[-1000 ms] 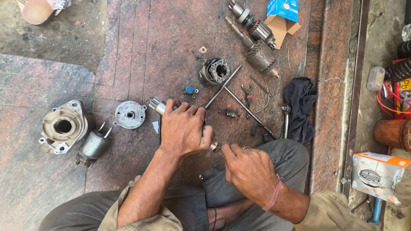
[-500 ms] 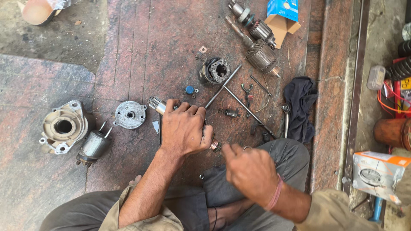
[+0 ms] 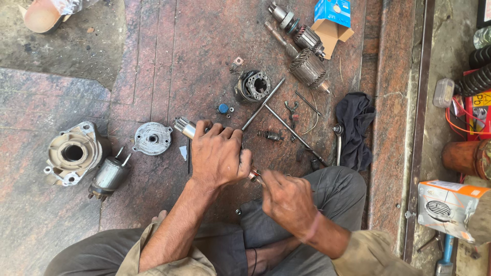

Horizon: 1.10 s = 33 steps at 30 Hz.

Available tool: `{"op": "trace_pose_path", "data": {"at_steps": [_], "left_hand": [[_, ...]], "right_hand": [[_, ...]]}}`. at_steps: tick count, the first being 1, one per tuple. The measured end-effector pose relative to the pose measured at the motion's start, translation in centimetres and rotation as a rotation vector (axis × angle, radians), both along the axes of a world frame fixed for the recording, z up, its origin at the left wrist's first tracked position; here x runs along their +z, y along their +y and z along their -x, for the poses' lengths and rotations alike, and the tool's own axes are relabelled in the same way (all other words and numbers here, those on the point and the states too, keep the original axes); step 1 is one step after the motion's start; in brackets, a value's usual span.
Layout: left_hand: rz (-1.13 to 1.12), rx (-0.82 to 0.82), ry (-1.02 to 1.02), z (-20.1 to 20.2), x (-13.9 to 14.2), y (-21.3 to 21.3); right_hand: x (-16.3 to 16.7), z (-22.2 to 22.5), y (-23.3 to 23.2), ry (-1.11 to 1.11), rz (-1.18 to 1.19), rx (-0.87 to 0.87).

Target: The person sits on the workshop floor repairing a starter motor. They hold the starter body and use a screwdriver to work on the solenoid and brush assembly, then fit the armature into the housing and use a wrench on the reassembled unit.

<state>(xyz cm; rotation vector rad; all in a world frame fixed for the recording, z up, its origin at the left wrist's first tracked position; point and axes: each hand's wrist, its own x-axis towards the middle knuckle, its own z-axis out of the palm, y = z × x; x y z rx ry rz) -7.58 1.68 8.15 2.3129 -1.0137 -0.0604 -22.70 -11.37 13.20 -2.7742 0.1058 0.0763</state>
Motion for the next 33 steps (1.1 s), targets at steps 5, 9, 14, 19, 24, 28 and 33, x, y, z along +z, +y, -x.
{"op": "trace_pose_path", "data": {"at_steps": [5, 9, 14, 19, 24, 28, 33], "left_hand": [[0.016, -0.002, -0.018, -0.1, 0.1, 0.1], [0.073, -0.006, -0.051, -0.4, 0.1, 0.3], [0.049, -0.023, -0.027, -0.4, -0.1, 0.4], [0.029, -0.027, -0.021, -0.4, -0.1, 0.5], [0.05, -0.029, -0.039, -0.4, 0.1, 0.5], [0.029, -0.018, -0.029, -0.4, 0.1, 0.5], [0.025, -0.006, -0.019, 0.0, 0.1, 0.3]], "right_hand": [[-0.1, -0.8, 0.1, -0.029, 0.014, 0.01], [1.0, -1.4, -0.4, 0.004, 0.026, 0.06], [2.9, -1.8, -0.6, 0.232, 0.159, 0.112], [4.0, -2.3, -0.1, 0.262, 0.249, 0.183], [4.3, -2.2, 0.1, 0.284, 0.268, 0.205], [3.6, -1.7, -0.4, 0.27, 0.253, 0.192], [1.9, -0.9, -0.8, 0.091, 0.132, 0.12]]}}
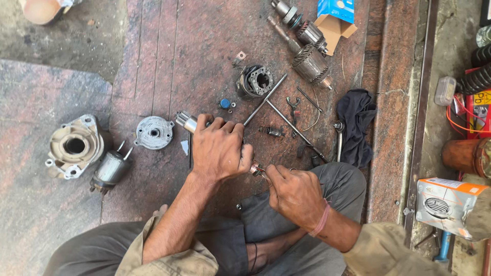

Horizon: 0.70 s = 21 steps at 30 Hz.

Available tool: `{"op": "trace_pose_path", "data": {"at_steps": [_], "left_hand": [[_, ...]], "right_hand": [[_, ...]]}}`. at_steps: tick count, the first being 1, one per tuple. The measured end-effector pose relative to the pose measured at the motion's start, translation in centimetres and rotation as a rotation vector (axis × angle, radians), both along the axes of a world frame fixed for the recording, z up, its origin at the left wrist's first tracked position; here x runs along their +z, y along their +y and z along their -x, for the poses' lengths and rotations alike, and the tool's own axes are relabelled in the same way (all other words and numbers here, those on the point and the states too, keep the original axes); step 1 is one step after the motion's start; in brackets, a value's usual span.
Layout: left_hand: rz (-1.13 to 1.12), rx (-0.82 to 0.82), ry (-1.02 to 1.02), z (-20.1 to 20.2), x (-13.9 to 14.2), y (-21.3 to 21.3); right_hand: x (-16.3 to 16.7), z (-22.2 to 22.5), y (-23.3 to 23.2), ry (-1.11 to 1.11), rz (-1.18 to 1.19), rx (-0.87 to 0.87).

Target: The person sits on the workshop floor repairing a starter motor. They hold the starter body and use a screwdriver to work on the solenoid and brush assembly, then fit the armature into the housing and use a wrench on the reassembled unit.

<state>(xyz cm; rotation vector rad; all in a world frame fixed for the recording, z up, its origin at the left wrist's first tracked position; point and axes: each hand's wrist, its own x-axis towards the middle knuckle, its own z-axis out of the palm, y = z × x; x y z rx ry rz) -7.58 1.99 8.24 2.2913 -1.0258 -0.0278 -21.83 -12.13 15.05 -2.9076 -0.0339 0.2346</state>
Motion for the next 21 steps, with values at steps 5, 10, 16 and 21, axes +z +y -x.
{"op": "trace_pose_path", "data": {"at_steps": [5, 10, 16, 21], "left_hand": [[-0.007, -0.011, -0.014, 0.0, -0.1, 0.0], [0.053, -0.014, -0.031, 0.0, -0.4, 0.0], [0.136, 0.001, -0.078, 0.5, -1.1, 0.6], [0.162, -0.019, -0.092, 0.5, -1.5, 1.0]], "right_hand": [[-1.6, 0.4, -0.1, -0.069, -0.102, -0.034], [-2.5, 0.6, 0.0, -0.125, -0.112, -0.064], [-1.8, 0.4, 0.3, -0.171, -0.061, -0.012], [1.0, 0.3, -0.7, 0.011, -0.007, -0.032]]}}
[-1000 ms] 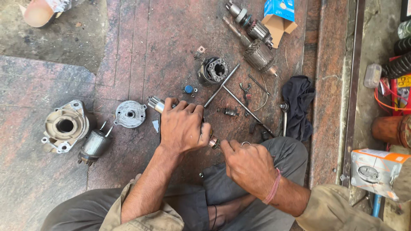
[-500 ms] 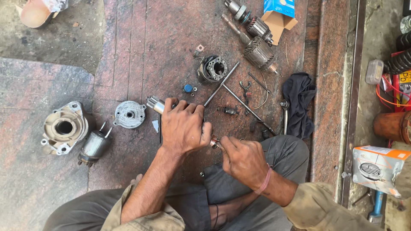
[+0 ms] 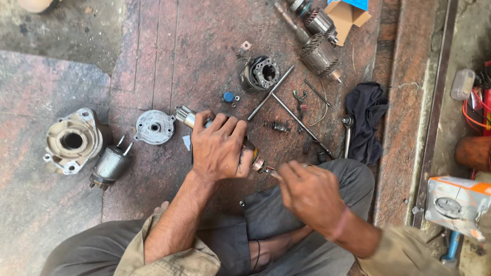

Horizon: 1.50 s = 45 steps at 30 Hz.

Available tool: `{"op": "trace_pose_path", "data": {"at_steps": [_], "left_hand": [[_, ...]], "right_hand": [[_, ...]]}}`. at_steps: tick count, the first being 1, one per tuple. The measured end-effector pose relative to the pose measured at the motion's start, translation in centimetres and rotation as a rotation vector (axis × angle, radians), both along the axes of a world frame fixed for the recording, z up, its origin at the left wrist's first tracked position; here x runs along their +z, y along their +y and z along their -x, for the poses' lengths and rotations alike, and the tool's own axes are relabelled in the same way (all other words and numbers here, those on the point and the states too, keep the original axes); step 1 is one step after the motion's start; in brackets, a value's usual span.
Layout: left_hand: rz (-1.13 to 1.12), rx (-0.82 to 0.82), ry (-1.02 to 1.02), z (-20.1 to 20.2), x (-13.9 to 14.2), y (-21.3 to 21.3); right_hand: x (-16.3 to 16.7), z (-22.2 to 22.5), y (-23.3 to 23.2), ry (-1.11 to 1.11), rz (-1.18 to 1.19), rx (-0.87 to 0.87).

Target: The person sits on the workshop floor repairing a starter motor. They hold the starter body and use a screwdriver to work on the solenoid and brush assembly, then fit the armature into the housing and use a wrench on the reassembled unit.

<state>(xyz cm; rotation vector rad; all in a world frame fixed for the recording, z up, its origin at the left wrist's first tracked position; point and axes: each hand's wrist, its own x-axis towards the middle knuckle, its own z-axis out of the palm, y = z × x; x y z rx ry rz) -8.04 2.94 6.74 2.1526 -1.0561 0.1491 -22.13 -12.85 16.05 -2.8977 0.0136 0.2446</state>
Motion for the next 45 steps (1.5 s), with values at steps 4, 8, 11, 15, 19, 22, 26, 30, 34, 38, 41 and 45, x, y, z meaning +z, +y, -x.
{"op": "trace_pose_path", "data": {"at_steps": [4, 8, 11, 15, 19, 22, 26, 30, 34, 38, 41, 45], "left_hand": [[0.018, -0.014, -0.015, -0.1, 0.1, 0.1], [-0.013, -0.02, 0.021, -0.1, 0.5, 0.2], [-0.024, -0.008, 0.05, -0.1, 0.9, 0.1], [-0.048, 0.025, 0.102, 0.0, 1.4, -0.1], [-0.068, 0.048, 0.131, 0.1, 1.7, -0.3], [-0.082, 0.066, 0.146, 0.1, 1.6, -0.5], [-0.079, 0.072, 0.17, 0.1, 1.4, -0.7], [-0.063, 0.068, 0.174, 0.1, 1.3, -0.8], [-0.06, 0.073, 0.161, 0.2, 1.5, -0.8], [-0.051, 0.079, 0.149, 0.1, 1.5, -0.7], [-0.066, 0.091, 0.153, 0.1, 1.5, -0.7], [-0.055, 0.079, 0.136, -0.2, 1.4, -0.6]], "right_hand": [[0.9, -0.5, -0.1, 0.027, -0.126, -0.112], [0.7, -1.0, 0.2, 0.056, -0.178, -0.114], [0.6, -1.1, 0.3, 0.082, -0.13, -0.108], [0.6, -1.1, 0.3, 0.137, 0.012, -0.084], [0.4, -0.7, 0.8, 0.018, 0.127, -0.012], [0.0, -0.2, 1.2, -0.039, 0.173, 0.032], [-1.0, 0.4, 1.4, -0.072, 0.168, 0.049], [-2.0, 1.0, 1.3, -0.12, 0.113, 0.027], [-2.7, 1.0, 1.1, -0.124, 0.026, 0.009], [-3.2, 0.5, 1.3, -0.107, -0.012, -0.024], [-3.1, 0.0, 1.7, -0.102, -0.025, -0.033], [-1.9, -0.4, 1.7, -0.108, 0.0, 0.002]]}}
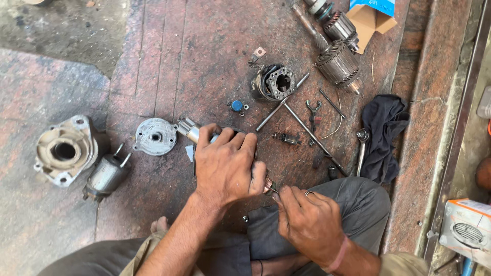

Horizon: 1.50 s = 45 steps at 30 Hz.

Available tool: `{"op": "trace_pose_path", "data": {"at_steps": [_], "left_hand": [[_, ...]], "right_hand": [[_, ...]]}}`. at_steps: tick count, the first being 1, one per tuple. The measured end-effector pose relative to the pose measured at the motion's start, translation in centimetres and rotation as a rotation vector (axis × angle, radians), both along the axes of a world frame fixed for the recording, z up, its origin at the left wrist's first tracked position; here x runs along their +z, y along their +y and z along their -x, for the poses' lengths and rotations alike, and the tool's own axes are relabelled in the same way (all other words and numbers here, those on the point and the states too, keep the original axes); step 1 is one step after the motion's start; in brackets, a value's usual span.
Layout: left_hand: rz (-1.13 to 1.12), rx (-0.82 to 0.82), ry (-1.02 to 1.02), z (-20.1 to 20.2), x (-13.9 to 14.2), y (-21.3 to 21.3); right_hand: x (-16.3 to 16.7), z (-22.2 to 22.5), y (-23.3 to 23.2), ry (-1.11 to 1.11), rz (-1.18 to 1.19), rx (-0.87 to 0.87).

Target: The person sits on the workshop floor repairing a starter motor. They hold the starter body and use a screwdriver to work on the solenoid and brush assembly, then fit the armature into the housing and use a wrench on the reassembled unit.

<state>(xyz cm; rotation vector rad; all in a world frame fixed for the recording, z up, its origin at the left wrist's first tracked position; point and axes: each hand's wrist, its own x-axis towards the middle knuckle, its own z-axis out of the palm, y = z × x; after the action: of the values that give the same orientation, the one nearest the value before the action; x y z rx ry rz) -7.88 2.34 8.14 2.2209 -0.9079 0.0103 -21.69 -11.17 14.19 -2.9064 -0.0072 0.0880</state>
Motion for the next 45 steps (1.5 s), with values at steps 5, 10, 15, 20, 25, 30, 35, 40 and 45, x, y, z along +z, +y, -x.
{"op": "trace_pose_path", "data": {"at_steps": [5, 10, 15, 20, 25, 30, 35, 40, 45], "left_hand": [[-0.038, -0.031, 0.011, -0.2, 0.0, 0.0], [-0.029, -0.015, -0.004, -0.1, 0.0, -0.1], [-0.025, 0.013, -0.007, 0.2, 0.1, -0.2], [-0.039, 0.005, -0.025, 0.0, 0.3, -0.2], [-0.039, -0.029, -0.027, -0.1, 0.3, 0.0], [-0.043, -0.018, -0.037, -0.1, 0.1, 0.0], [-0.057, -0.024, -0.033, -0.1, 0.1, 0.0], [-0.041, -0.023, -0.053, -0.2, 0.1, 0.0], [-0.056, -0.03, -0.042, -0.1, 0.1, -0.1]], "right_hand": [[2.1, -0.1, -0.2, 0.153, 0.138, 0.068], [1.7, 0.1, -0.4, 0.147, 0.127, 0.069], [-0.5, 0.6, -0.4, 0.026, 0.03, 0.035], [-1.5, 0.5, -0.5, -0.024, -0.045, -0.002], [-0.2, 0.3, -1.0, 0.076, 0.004, 0.017], [1.1, 0.1, -0.9, 0.155, 0.054, 0.04], [1.7, -0.3, -0.7, 0.204, 0.111, -0.009], [2.5, -0.4, -1.0, 0.107, 0.069, -0.049], [2.4, -0.8, -0.7, 0.078, 0.066, -0.056]]}}
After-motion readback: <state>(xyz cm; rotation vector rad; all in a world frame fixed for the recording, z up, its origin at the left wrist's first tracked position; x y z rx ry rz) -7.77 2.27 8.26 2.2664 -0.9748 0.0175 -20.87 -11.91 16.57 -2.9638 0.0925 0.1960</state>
